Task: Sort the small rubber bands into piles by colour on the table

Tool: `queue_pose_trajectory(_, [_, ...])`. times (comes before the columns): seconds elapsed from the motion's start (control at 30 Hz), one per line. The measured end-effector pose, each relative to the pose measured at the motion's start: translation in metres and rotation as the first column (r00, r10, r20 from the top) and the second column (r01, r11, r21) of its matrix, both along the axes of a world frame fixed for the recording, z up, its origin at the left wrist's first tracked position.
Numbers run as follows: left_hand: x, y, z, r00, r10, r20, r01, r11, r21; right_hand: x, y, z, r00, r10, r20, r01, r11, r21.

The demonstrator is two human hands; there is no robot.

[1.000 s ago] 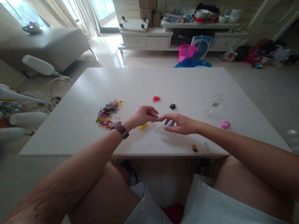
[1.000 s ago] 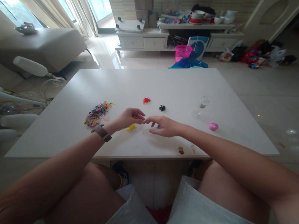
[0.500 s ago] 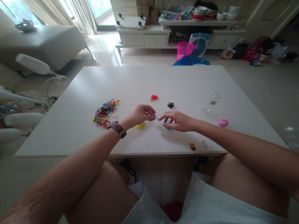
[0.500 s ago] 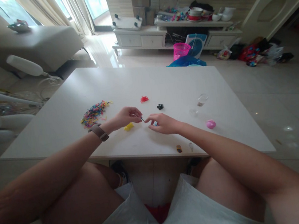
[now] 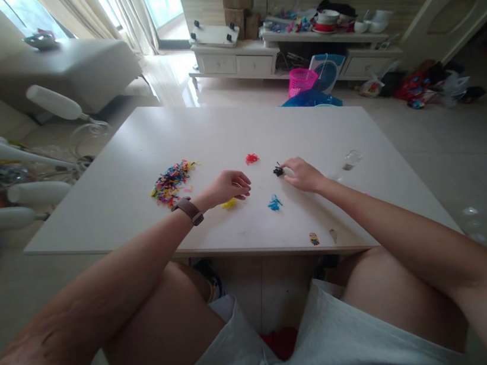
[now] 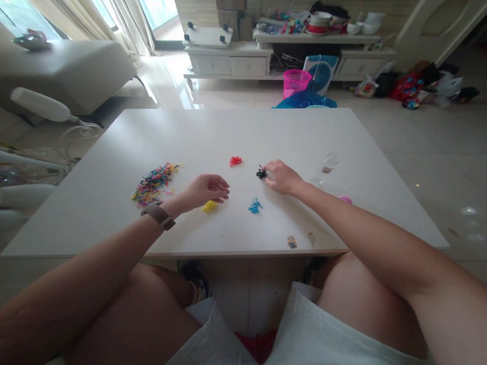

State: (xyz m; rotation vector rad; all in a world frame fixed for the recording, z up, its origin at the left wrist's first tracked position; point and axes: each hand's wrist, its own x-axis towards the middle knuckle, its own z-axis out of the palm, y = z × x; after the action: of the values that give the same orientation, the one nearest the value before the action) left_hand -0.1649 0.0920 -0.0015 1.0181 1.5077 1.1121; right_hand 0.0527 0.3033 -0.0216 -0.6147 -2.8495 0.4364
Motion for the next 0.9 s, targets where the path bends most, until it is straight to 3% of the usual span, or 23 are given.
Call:
queue_pose_trajectory(0.13, [-0.001,0.0,-0.003,1.0,-0.009,-0.001,0.009,1.0,0.007,0.0,-0.006,0.005,0.999,0.0,0.034,-0.001,1.0,0.028])
queue_pose_trajectory(0.27, [0.001,-0.001,-0.001,0.999,-0.022,0.033,0.022,1.0,0.013,-0.001,-0.017,0.016,0.994,-0.014,-0.109,0.019,0.999,0.044])
queue_pose_trajectory(0.4, [0.004,-0.003,0.0,0.995,-0.032,0.095,0.032,0.999,0.004,0.0,-0.038,0.025,0.978,0.132,-0.162,-0.143,0.988,-0.06])
queue_pose_trajectory(0.6, [0.007,-0.004,0.001,0.982,-0.054,0.18,0.053,0.999,0.012,0.0,-0.077,0.037,0.894,0.408,-0.185,-0.436,0.887,-0.153])
queue_pose_trajectory(0.73, [0.01,-0.005,0.003,0.98,-0.078,0.185,0.074,0.997,0.029,-0.001,-0.091,0.04,0.861,0.467,-0.203,-0.502,0.846,-0.18])
queue_pose_trajectory(0.9, [0.013,-0.004,0.001,0.977,-0.094,0.193,0.09,0.995,0.032,-0.001,-0.094,0.039,0.866,0.459,-0.199,-0.495,0.845,-0.202])
